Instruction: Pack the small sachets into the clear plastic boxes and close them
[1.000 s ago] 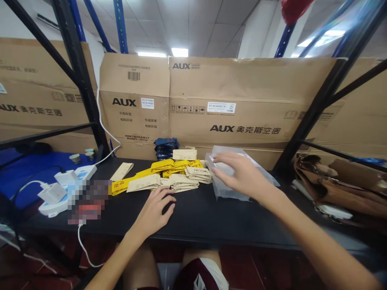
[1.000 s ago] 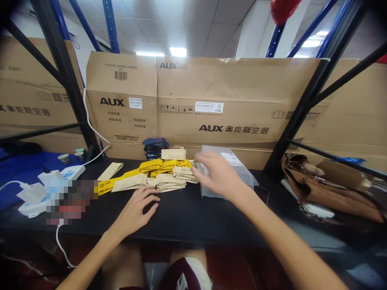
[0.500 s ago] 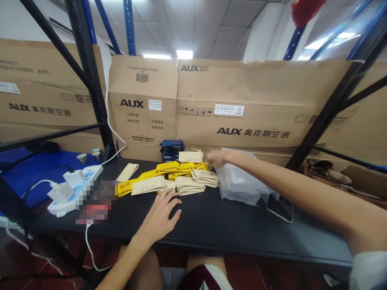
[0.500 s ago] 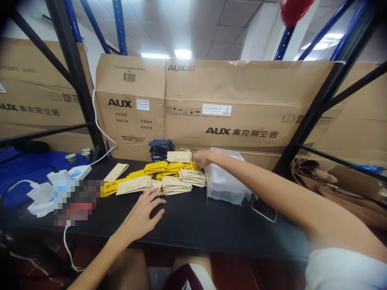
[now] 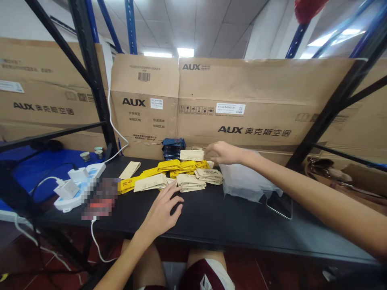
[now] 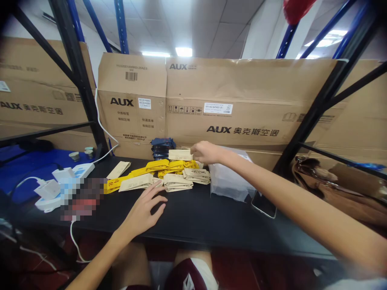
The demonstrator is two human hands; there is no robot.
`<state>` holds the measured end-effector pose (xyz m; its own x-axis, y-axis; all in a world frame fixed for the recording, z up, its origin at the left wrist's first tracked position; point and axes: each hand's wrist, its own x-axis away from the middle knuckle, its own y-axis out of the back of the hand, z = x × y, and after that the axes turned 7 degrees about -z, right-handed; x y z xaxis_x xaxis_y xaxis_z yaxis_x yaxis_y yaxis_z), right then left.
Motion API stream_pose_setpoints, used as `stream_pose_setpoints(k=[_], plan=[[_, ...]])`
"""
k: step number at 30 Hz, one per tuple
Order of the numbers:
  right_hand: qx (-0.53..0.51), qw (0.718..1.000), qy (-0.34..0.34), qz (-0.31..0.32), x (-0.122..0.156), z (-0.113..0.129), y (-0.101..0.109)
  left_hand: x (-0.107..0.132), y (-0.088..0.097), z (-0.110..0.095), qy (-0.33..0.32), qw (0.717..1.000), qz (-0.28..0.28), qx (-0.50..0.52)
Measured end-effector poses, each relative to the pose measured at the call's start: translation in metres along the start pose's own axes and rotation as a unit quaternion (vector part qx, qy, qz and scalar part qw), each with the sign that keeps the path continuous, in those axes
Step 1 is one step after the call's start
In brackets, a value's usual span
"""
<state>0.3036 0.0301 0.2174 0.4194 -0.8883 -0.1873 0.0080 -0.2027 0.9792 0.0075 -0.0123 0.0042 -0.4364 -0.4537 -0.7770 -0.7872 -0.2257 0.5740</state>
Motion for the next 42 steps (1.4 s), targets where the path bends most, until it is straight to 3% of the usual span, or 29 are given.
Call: stream_pose_setpoints(k=[3, 5, 7, 9, 11, 15, 24, 32, 34, 38, 40, 42], plan=[[-0.069, 0.983, 0.099, -0.135, 0.058, 0.057, -0.008, -0.001, 0.006, -0.005, 0.006, 0.999, 0.002, 0.051], [-0.102, 0.975, 0.141, -0.138, 0.101, 0.095, -0.033, 0.003, 0.012, -0.006, 0.033, 0.993, 0.049, 0.102], [-0.133, 0.969, 0.162, -0.129, 0.137, 0.119, -0.072, 0.010, 0.018, -0.004, 0.054, 0.985, 0.100, 0.131], [-0.162, 0.970, 0.119, -0.137, 0.161, 0.126, -0.114, 0.019, 0.022, 0.000, 0.060, 0.985, 0.126, 0.105], [-0.185, 0.968, 0.022, -0.166, 0.170, 0.118, -0.148, 0.024, 0.023, 0.006, 0.071, 0.988, 0.119, 0.076], [-0.218, 0.955, -0.064, -0.193, 0.169, 0.100, -0.177, 0.026, 0.019, 0.015, 0.101, 0.990, 0.075, 0.059], [-0.305, 0.922, -0.119, -0.205, 0.168, 0.100, -0.179, 0.027, 0.017, 0.002, 0.071, 0.996, 0.061, 0.005], [-0.310, 0.916, -0.116, -0.226, 0.165, 0.101, -0.178, 0.026, 0.013, 0.002, 0.071, 0.997, 0.043, -0.001], [-0.294, 0.908, -0.110, -0.279, 0.169, 0.106, -0.174, 0.027, 0.012, 0.003, 0.085, 0.996, 0.037, -0.010], [-0.157, 0.857, -0.092, -0.482, 0.190, 0.106, -0.144, 0.026, 0.012, 0.003, 0.111, 0.993, 0.040, -0.021], [-0.028, 0.820, -0.101, -0.563, 0.203, 0.092, -0.119, 0.026, 0.012, 0.003, 0.112, 0.992, 0.048, -0.021], [0.075, 0.798, -0.128, -0.584, 0.209, 0.070, -0.094, 0.026, 0.011, 0.003, 0.112, 0.992, 0.048, -0.021]])
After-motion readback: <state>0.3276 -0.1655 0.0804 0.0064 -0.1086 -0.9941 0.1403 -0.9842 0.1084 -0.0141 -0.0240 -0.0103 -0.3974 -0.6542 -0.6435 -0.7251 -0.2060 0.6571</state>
